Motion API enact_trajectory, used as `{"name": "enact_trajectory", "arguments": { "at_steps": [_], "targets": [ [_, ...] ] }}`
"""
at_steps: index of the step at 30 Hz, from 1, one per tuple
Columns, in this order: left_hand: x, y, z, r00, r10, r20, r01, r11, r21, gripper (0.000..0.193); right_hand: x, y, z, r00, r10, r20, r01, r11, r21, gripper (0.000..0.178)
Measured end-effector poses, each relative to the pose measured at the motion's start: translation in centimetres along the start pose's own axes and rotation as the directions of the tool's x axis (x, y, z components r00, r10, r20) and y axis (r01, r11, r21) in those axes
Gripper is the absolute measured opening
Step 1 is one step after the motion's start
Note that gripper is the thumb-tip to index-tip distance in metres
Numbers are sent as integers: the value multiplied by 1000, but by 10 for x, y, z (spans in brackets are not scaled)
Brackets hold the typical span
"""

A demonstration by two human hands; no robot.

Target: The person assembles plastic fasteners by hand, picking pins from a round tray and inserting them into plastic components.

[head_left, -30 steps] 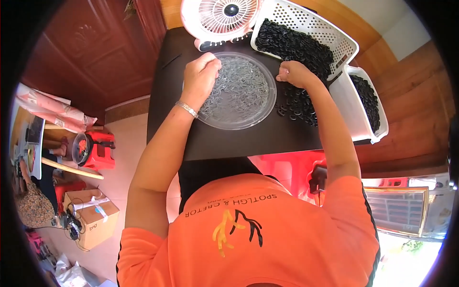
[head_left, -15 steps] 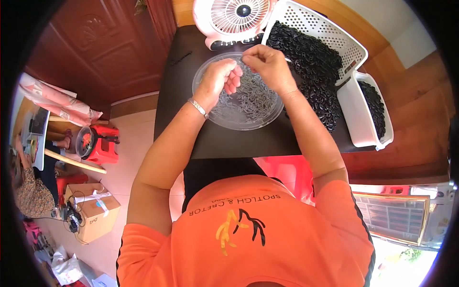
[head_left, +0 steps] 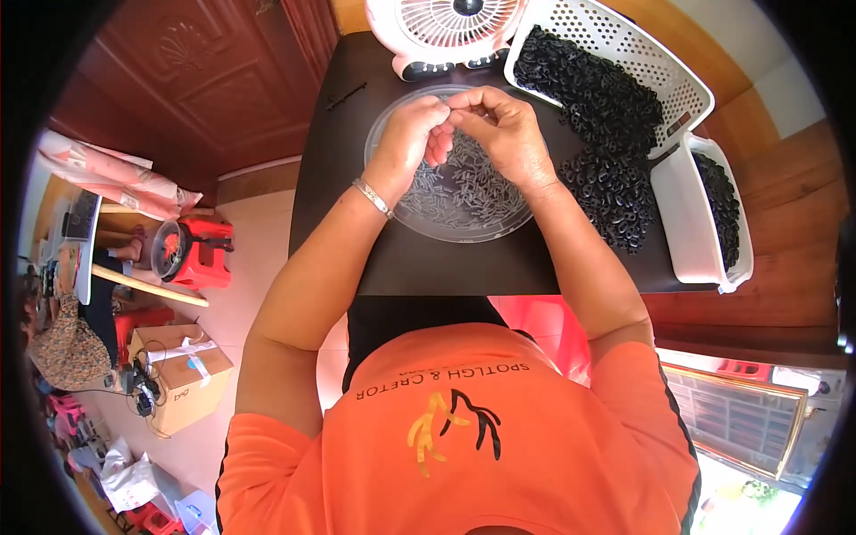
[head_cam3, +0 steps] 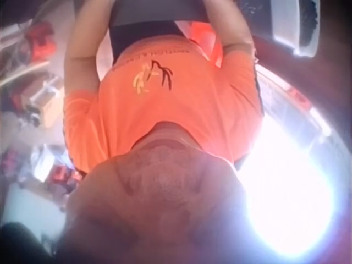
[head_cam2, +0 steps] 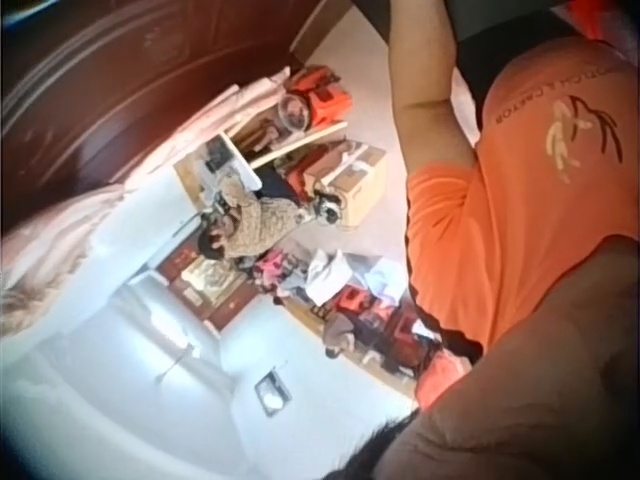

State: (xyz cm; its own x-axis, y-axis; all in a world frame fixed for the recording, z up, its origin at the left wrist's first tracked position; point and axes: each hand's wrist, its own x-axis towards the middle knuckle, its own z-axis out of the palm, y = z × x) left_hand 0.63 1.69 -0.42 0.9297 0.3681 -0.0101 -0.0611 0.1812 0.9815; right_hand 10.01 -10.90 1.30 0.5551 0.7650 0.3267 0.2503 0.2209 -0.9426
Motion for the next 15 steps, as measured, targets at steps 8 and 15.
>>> {"name": "enact_trajectory", "arguments": {
  "at_steps": [8, 15],
  "targets": [
    [-3, -1, -1, 996, 82, 16, -81, 993, -86, 21, -2, -1, 1, 997, -7, 73, -1, 993, 116, 9],
    [-3, 2, -1, 999, 16, 28, -14, 998, -62, 19, -7, -9, -3, 991, -131, 28, 132, 921, -366, 14]
  ]
}}
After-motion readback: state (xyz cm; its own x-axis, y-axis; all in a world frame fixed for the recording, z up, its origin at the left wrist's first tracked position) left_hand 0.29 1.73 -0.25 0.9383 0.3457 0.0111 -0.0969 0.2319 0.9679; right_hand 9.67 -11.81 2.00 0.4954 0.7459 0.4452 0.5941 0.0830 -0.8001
